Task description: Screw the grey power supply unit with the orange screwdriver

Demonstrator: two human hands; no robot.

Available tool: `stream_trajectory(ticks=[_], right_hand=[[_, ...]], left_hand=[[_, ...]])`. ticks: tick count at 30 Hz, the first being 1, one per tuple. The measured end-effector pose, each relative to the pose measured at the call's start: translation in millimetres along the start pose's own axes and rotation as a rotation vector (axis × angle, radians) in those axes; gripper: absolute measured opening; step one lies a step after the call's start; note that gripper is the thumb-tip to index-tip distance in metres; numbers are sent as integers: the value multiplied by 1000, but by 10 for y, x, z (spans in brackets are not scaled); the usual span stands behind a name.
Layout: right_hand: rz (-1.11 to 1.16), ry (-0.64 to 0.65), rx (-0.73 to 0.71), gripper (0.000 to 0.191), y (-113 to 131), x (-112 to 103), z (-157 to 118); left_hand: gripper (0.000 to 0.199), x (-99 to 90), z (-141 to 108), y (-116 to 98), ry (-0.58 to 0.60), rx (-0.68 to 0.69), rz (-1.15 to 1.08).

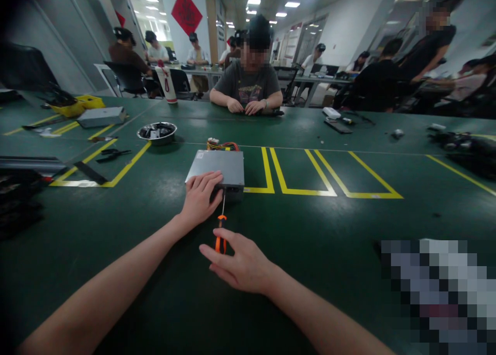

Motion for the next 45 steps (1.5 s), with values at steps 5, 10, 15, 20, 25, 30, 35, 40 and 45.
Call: stream_trajectory(ticks=[5, 10, 15, 20, 25, 30, 35, 40, 45], right_hand=[[-48, -111, 19, 34, -50, -15, -52], [71, -148, 29, 36, -86, -14, -57], [-55, -50, -36, 43, 27, -38, -26], [-181, -284, -105, 40, 59, -148, -69], [-101, -250, -78, 40, 20, -134, -71], [-216, -65, -61, 41, 60, -70, -19], [-198, -255, -102, 38, 36, -122, -43], [-93, -257, -66, 37, -29, -137, -75], [-172, -70, -82, 42, 40, -97, -42]], left_hand=[[30, -7, 2, -6, 6, -6, 14], [31, 17, -1, 6, 8, -17, 5], [31, 28, 2, 11, 18, -19, 18], [30, 18, 6, 3, 35, -34, 25], [29, 23, 3, 7, 35, -36, 23], [29, 29, 7, 12, 28, -36, 28], [29, 28, 5, 14, 29, -34, 33], [29, 28, 5, 17, 34, -36, 36], [28, 23, 6, 12, 28, -37, 34]])
Point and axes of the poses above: each hand's wrist, its own z-axis towards the middle knuckle, its own x-axis out of the palm, y = z × x, the point moved 7 cm from there along z, towards the middle knuckle, and after that the axes turned 12 degrees about y, right-handed, at the moved point
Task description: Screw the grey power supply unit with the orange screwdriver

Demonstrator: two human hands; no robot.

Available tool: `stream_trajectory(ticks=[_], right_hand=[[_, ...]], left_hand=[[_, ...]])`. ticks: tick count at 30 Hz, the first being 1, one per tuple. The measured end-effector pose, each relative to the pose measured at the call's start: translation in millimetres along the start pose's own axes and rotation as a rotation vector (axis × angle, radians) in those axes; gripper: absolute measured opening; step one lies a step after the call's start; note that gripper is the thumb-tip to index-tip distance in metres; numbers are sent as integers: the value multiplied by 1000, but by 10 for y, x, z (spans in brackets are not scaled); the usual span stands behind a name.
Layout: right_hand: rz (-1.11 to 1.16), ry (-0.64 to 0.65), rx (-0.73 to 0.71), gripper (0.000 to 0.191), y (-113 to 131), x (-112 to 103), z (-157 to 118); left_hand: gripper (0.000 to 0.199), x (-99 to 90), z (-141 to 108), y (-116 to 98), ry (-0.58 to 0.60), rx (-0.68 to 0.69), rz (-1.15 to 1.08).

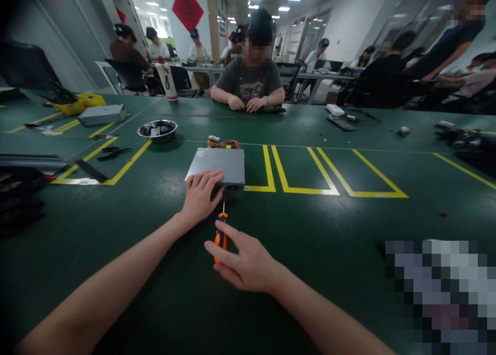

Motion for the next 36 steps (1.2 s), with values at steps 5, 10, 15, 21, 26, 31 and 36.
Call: stream_trajectory(ticks=[5, 10, 15, 21, 26, 31, 36], right_hand=[[-17, -146, -35, 37, -2, -37, -15], [91, -201, 10, 35, -58, -23, -29], [-6, 17, 26, 44, -15, 31, 15], [-104, -132, -8, 33, 30, -21, 8], [62, -155, 31, 39, -25, -15, 5], [6, 26, 18, 41, 15, 31, 20], [-26, -142, -23, 35, 38, -19, 22]], left_hand=[[29, 9, 2, 4, 7, -6, -4], [28, -1, 2, 2, 1, -6, -10], [27, -4, 6, -1, 8, -11, -14], [27, 1, 3, 3, 9, -14, -19], [29, 5, 0, 10, 20, -19, -20], [29, 6, 1, 8, 23, -23, -15], [30, 8, 3, 6, 15, -22, -23]])
Point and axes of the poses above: each hand's wrist, its own z-axis towards the middle knuckle, its own x-axis out of the palm, y = z × x, the point moved 7 cm from there along z, towards the middle knuckle, and after that the axes turned 12 degrees about y, right-handed, at the moved point
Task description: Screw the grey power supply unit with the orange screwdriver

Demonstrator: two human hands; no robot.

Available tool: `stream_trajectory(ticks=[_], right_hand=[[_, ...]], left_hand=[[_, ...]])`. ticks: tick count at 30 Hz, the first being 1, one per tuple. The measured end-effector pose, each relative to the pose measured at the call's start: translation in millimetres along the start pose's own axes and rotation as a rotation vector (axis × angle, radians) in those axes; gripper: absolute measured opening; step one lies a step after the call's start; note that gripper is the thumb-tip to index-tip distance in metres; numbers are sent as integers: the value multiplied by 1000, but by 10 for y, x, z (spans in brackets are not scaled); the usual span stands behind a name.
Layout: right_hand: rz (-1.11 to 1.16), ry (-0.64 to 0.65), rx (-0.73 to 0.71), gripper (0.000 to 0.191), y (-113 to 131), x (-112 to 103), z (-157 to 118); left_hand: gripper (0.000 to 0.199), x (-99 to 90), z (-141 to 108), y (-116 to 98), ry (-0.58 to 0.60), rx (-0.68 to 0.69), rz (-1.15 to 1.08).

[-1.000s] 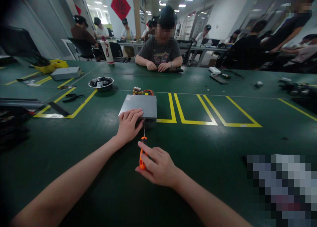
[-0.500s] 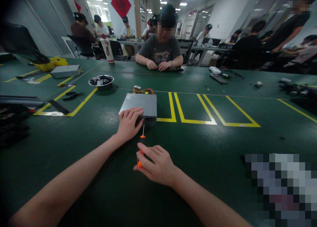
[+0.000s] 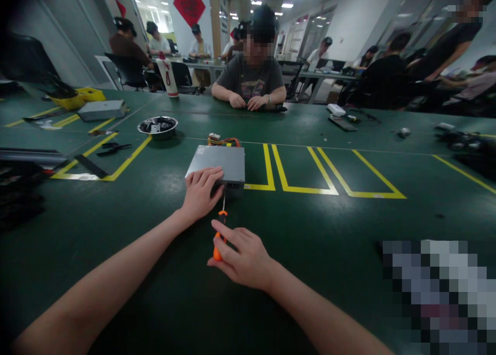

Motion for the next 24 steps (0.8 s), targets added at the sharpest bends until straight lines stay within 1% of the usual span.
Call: stream_trajectory(ticks=[2, 5, 7, 8, 11, 13, 15, 17, 21, 24], right_hand=[[28, -35, 2, 34, -9, 3, 2], [110, -85, 51, 31, -56, -25, -2], [117, -88, 83, 30, -75, -41, -2], [79, -63, 91, 30, -71, -34, 3], [-138, 9, 89, 30, -33, -4, 18], [-240, -13, 86, 26, -15, -14, 17], [-265, -63, 92, 23, -12, -39, 13], [-262, -95, 101, 24, -18, -58, 15], [-258, -110, 115, 29, -38, -81, 32], [-268, -125, 119, 27, -57, -79, 39]], left_hand=[[29, 1, 0, 2, -4, 1, -1], [29, 2, 1, 4, -7, 1, 1], [29, 1, 0, 5, -9, -3, 1], [29, -1, 0, 5, -11, -5, 0], [29, -3, 0, -2, -11, -7, -3], [29, -4, 1, -5, -9, -10, -7], [29, -5, 2, -6, -7, -13, -11], [29, -5, 3, -7, -8, -13, -13], [28, -7, 3, -11, -13, -13, -3], [27, -2, 3, -13, -14, -11, -3]])
Point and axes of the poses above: each hand's wrist, its own z-axis towards the middle knuckle, its own x-axis out of the palm, y = z × x, the point moved 7 cm from there along z, towards the middle knuckle, and after that the axes turned 12 degrees about y, right-handed, at the moved point
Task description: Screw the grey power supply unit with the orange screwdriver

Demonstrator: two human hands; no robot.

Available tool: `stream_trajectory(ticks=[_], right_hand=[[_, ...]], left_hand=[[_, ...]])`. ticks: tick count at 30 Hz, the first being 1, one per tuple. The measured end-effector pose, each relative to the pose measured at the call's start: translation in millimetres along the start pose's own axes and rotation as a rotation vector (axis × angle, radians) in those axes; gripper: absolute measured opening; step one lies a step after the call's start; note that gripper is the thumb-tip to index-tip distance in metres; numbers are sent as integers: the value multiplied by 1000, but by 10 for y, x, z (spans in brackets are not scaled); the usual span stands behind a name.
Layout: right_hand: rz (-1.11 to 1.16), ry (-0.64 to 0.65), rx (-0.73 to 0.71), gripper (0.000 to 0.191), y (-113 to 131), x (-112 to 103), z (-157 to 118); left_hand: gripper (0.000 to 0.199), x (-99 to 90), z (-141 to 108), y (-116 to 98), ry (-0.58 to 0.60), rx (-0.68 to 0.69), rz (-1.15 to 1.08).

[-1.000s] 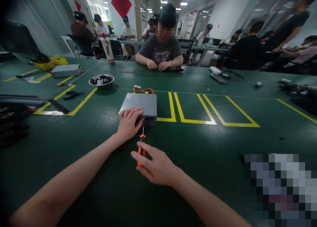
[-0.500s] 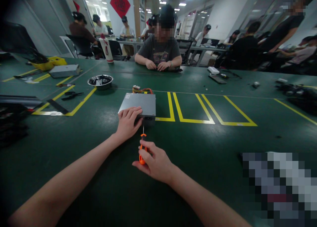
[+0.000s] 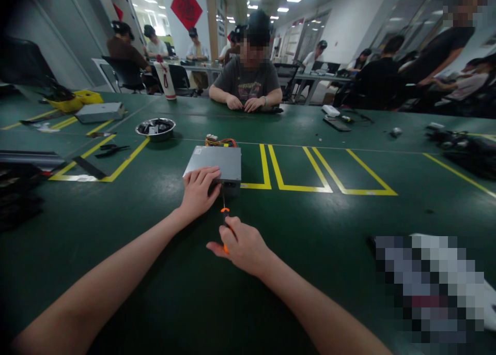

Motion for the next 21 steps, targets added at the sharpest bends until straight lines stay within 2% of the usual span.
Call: stream_trajectory(ticks=[6, 11, 15, 21], right_hand=[[-16, -23, 2, 15, 6, 37, -17], [6, -16, 26, 10, -28, -115, -120], [46, -20, -27, 10, -78, -241, -245], [16, -32, 6, 10, -218, -272, -304]], left_hand=[[27, 12, 2, 0, -6, -7, -8], [27, -3, 1, 0, -13, -11, -15], [27, -4, 2, 1, -5, -7, -15], [27, -2, 12, 0, 0, 6, -8]])
Point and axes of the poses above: each hand's wrist, its own z-axis towards the middle knuckle, its own x-axis out of the palm, y = z × x, the point moved 7 cm from there along z, towards the middle knuckle, and after that the axes turned 12 degrees about y, right-handed, at the moved point
